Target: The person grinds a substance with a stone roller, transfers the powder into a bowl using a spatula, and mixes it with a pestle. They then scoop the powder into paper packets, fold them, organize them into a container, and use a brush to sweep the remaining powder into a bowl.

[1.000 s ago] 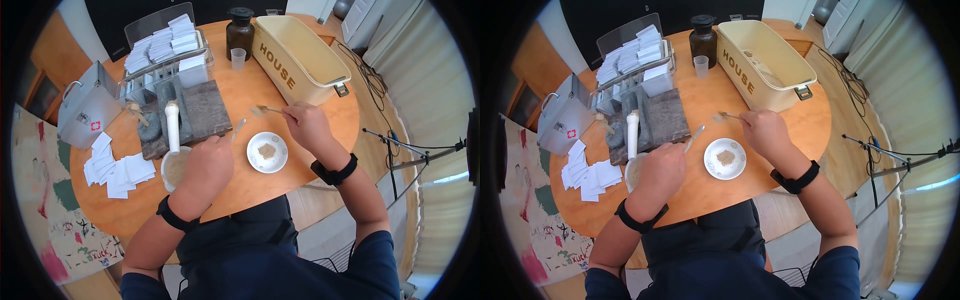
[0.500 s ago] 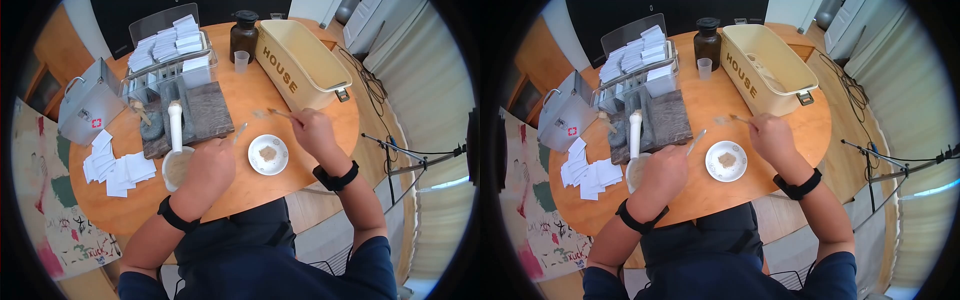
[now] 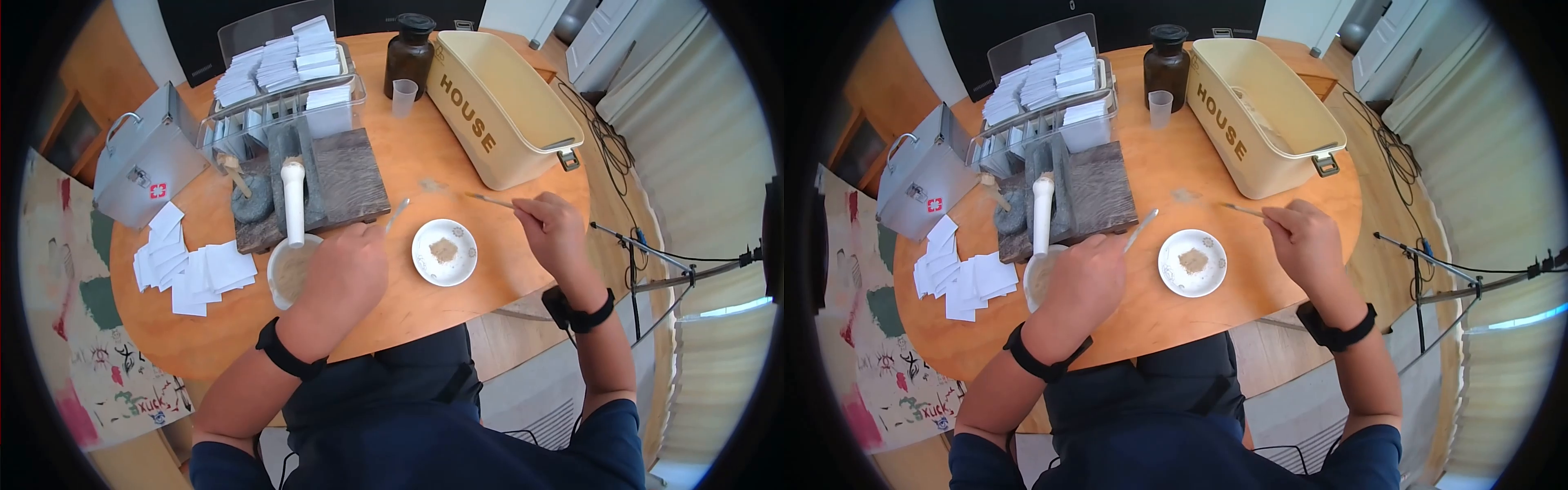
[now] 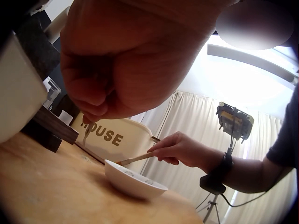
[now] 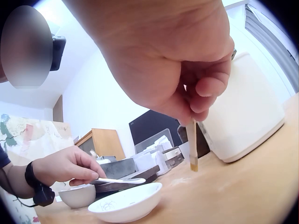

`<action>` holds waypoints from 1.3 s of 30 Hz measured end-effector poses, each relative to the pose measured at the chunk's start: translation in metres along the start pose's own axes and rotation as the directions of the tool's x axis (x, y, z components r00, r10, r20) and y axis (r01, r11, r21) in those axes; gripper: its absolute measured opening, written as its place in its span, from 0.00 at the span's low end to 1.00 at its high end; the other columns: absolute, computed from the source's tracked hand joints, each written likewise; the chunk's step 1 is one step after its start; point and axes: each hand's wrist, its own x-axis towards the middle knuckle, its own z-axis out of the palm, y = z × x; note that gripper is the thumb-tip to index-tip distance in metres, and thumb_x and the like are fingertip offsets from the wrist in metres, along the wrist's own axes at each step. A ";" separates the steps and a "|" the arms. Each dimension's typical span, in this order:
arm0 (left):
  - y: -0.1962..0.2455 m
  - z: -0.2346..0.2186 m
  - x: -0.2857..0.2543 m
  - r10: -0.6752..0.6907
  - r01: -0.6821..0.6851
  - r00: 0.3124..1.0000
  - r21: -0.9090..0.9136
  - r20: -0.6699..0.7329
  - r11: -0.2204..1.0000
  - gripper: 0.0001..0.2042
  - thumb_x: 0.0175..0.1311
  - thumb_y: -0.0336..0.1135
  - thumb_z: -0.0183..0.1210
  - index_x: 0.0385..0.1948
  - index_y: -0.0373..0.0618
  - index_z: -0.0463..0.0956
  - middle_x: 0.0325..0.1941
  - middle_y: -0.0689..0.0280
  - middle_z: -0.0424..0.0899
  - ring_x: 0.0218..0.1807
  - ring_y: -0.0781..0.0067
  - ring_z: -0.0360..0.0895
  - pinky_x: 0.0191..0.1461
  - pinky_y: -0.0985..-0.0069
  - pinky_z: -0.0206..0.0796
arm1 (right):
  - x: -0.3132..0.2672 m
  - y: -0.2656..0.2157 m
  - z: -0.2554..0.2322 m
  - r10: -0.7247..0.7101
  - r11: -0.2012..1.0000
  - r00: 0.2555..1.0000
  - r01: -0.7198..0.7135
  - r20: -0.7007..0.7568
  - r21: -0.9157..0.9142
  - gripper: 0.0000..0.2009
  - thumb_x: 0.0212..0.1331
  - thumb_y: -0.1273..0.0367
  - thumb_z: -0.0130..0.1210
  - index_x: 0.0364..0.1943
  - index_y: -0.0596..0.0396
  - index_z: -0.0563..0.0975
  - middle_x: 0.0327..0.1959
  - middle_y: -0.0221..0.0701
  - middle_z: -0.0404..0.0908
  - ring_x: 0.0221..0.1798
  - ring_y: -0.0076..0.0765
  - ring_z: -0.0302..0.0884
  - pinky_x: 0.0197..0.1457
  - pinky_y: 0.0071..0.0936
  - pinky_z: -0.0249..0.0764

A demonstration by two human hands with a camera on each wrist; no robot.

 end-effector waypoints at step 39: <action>0.010 0.042 0.054 -0.054 0.046 0.998 0.164 0.044 0.985 0.05 0.56 0.25 0.54 0.23 0.36 0.78 0.27 0.50 0.81 0.30 0.46 0.81 0.36 0.57 0.75 | -0.012 -0.011 0.029 -0.016 0.995 1.000 0.015 0.013 0.094 0.05 0.53 0.73 0.59 0.30 0.57 0.84 0.21 0.38 0.79 0.24 0.46 0.78 0.30 0.38 0.76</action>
